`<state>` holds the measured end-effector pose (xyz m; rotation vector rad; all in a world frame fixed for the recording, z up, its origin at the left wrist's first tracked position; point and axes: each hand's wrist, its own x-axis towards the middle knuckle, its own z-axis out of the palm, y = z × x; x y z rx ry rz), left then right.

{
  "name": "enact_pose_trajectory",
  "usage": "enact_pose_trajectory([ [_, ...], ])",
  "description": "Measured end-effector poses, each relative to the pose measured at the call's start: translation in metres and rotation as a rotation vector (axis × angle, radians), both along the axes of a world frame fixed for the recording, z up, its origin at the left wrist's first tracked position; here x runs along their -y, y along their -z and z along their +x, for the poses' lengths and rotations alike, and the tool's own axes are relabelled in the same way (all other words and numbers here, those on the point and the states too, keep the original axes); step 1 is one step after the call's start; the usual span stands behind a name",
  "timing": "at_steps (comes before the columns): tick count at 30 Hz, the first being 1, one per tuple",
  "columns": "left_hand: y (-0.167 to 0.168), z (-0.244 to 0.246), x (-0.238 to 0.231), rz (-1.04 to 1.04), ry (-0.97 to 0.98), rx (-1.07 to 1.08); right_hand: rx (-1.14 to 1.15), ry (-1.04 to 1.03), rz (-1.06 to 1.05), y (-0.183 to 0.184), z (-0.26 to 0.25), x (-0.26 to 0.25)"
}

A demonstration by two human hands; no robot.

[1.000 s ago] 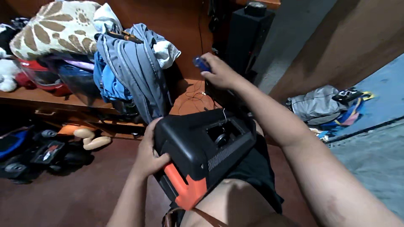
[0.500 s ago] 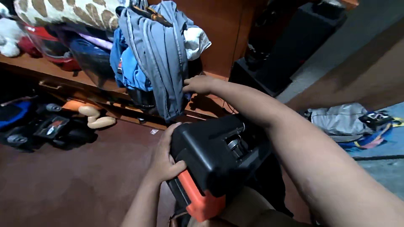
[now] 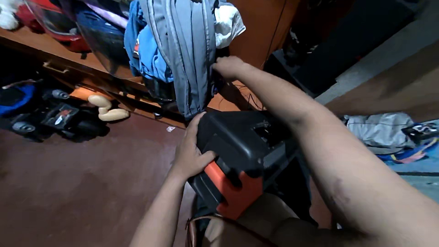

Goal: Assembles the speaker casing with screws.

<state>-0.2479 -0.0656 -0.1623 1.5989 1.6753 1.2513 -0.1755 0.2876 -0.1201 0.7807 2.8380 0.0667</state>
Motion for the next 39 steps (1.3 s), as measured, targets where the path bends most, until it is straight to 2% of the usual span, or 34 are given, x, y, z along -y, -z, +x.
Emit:
enact_pose_trajectory([
  [4, -0.003, 0.004, 0.001, 0.006, 0.009, 0.011, -0.295, -0.017, -0.038, -0.069, 0.036, 0.07],
  [6, -0.001, 0.008, 0.004, 0.042, 0.022, -0.002, -0.529, -0.076, -0.108, -0.095, 0.077, 0.118],
  [8, -0.002, 0.013, 0.008, 0.095, 0.029, -0.008, -0.735, -0.118, -0.16, -0.105, 0.128, 0.165],
  [11, -0.002, 0.025, 0.016, 0.135, 0.002, -0.023, -0.898, -0.1, -0.229, -0.085, 0.198, 0.229],
  [14, -0.004, 0.038, 0.026, 0.118, -0.038, -0.09, -0.835, 0.063, -0.216, -0.05, 0.243, 0.286],
  [16, -0.007, 0.04, 0.03, 0.111, 0.0, -0.142, -0.84, 0.142, -0.225, -0.029, 0.263, 0.308],
  [19, -0.018, 0.032, 0.018, 0.196, 0.231, -0.12, -0.945, 0.161, -0.225, -0.009, 0.277, 0.32],
  [23, -0.043, 0.028, -0.038, 0.373, 0.666, 0.12, -0.984, 0.059, -0.204, 0.004, 0.276, 0.315],
  [26, -0.054, 0.033, -0.061, 0.361, 0.895, 0.207, -1.031, 0.038, -0.187, 0.01, 0.273, 0.311],
  [28, -0.05, 0.033, -0.057, 0.364, 0.879, 0.221, -1.043, 0.029, -0.188, 0.013, 0.271, 0.31],
  [33, -0.03, 0.028, -0.028, 0.416, 0.694, 0.208, -1.021, -0.003, -0.198, 0.012, 0.265, 0.312],
  [39, -0.031, 0.027, -0.027, 0.453, 0.683, 0.176, -1.069, -0.034, -0.214, 0.017, 0.268, 0.31],
])
